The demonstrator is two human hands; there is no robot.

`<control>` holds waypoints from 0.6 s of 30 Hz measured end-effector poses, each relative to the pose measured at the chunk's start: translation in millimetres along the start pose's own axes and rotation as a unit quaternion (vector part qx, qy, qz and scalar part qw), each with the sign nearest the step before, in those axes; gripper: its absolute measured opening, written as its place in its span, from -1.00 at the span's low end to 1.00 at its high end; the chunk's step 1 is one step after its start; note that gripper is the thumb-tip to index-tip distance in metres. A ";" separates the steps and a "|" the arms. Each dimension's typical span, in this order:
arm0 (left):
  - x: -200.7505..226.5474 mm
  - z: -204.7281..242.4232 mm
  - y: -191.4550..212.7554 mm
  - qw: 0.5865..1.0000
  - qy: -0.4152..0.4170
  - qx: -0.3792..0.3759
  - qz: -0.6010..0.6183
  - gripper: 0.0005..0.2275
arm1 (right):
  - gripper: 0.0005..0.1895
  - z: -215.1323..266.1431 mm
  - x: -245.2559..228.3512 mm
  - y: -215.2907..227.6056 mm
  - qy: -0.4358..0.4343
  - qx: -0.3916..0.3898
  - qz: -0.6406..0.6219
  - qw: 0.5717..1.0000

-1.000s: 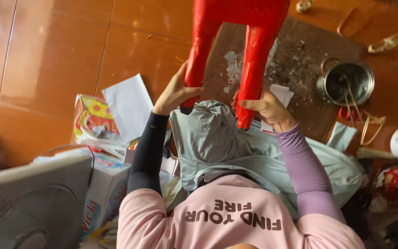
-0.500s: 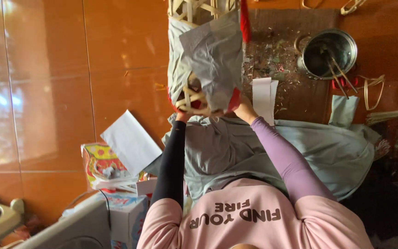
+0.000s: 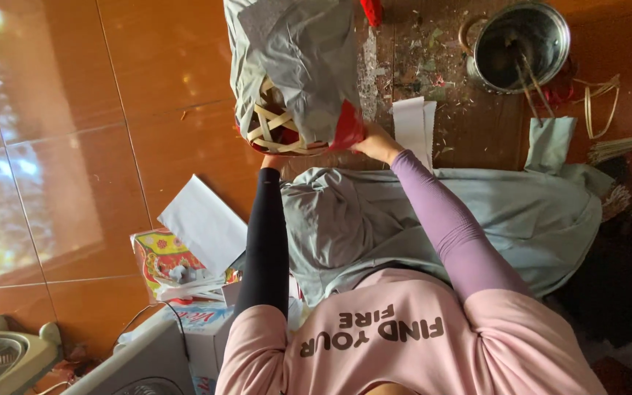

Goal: Applying adhesive and paper strips to a paper-mache animal figure to decorate or reinforce it.

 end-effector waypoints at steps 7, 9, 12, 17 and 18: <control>-16.0 16.4 9.0 0.975 -0.001 0.101 -0.198 -0.56 | -0.60 21.6 -22.6 -0.8 0.016 -0.007 -0.075 0.997; -21.1 26.0 12.9 0.960 -0.009 0.133 -0.244 -0.63 | -0.32 58.6 -69.0 20.8 0.239 0.136 0.026 0.961; -22.9 29.9 19.7 0.932 -0.027 0.177 -0.315 -0.71 | -0.36 88.7 -6.4 30.3 0.198 0.229 0.138 0.943; 62.1 78.9 -71.7 0.876 0.071 0.149 -0.453 -0.82 | -0.63 165.0 57.3 -4.1 0.019 0.131 0.142 0.981; 84.8 87.2 -105.9 0.900 0.002 0.146 -0.411 -0.84 | -0.64 182.4 58.5 -14.9 0.051 0.128 0.163 0.977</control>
Point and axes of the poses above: each hand's wrist, its own z-axis away from the middle knuckle, its own y-axis out of the back of the hand, x = y × z, the point moved 10 cm from there along -z, towards the middle knuckle, and after that the axes turned 7 degrees about -y, right-handed, at the moved point
